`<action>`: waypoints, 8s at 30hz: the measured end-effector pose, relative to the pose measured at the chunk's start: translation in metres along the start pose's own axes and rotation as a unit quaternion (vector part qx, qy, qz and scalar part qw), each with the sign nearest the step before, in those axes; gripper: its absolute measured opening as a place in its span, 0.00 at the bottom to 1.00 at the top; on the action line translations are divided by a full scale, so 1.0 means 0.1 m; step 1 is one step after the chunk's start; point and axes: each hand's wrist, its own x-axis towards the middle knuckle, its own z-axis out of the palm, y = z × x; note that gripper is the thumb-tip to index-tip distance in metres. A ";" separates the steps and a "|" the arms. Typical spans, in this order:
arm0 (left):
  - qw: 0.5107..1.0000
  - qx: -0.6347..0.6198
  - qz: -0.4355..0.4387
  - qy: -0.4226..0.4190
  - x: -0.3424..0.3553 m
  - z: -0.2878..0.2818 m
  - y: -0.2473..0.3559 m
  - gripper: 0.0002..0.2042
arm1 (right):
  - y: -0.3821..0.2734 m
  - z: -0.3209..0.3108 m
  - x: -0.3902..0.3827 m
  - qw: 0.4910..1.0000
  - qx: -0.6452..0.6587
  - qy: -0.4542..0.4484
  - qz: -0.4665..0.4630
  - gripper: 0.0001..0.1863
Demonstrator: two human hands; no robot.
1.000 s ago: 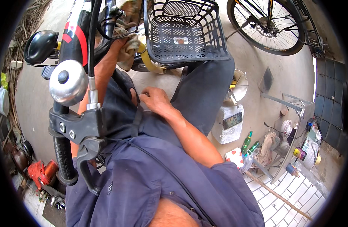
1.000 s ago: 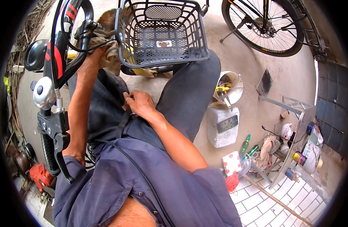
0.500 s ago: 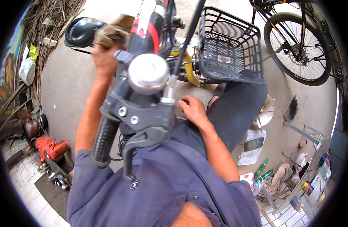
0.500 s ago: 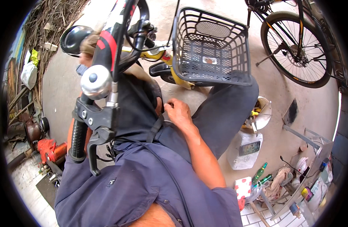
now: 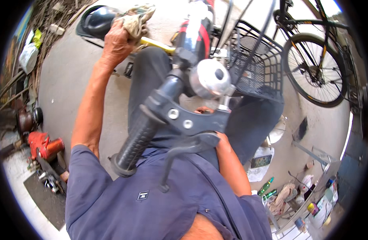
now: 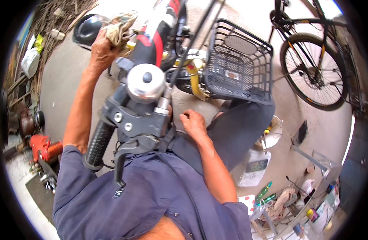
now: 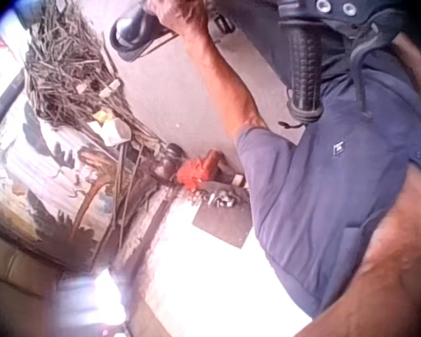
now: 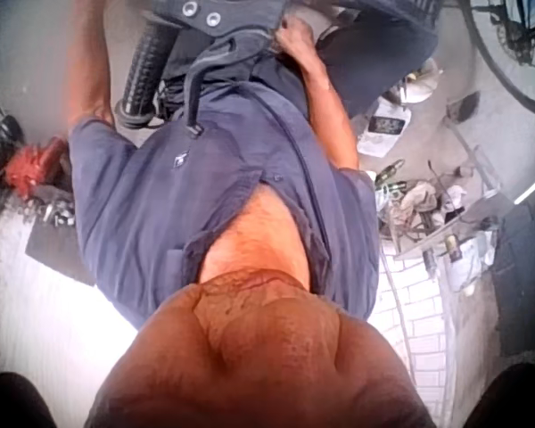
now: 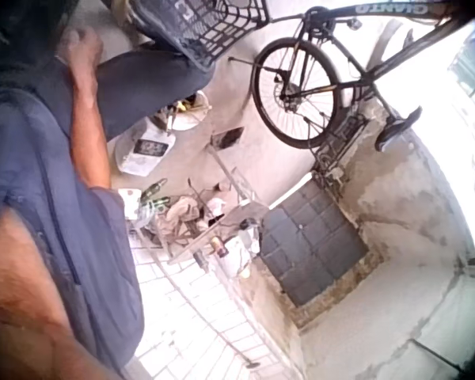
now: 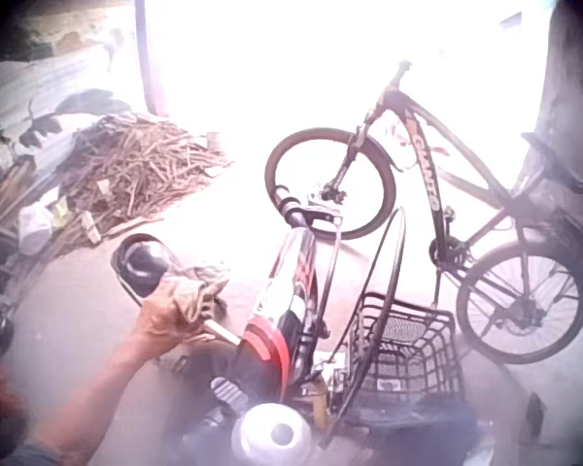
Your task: The person uses a yellow screwdriver and a metal wrench to tighten a bolt on the bicycle handlebar stem. They hold the wrench steady with one hand while turning the screwdriver with the other to secure the component.
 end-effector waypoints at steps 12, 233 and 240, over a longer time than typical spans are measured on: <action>0.910 -0.017 -0.126 -0.394 -0.01 0.46 -0.21 0.16 | -0.35 -0.11 -0.10 0.999 -0.036 0.032 -0.017 0.19; 0.575 -0.674 -0.107 -0.450 -0.06 0.25 3.55 0.18 | -0.27 -1.66 -1.56 0.949 0.259 0.070 -0.169 0.20; 0.536 -0.678 -0.253 -0.435 -0.08 0.43 3.79 0.12 | 1.51 -2.64 -0.71 0.924 0.009 0.357 0.136 0.15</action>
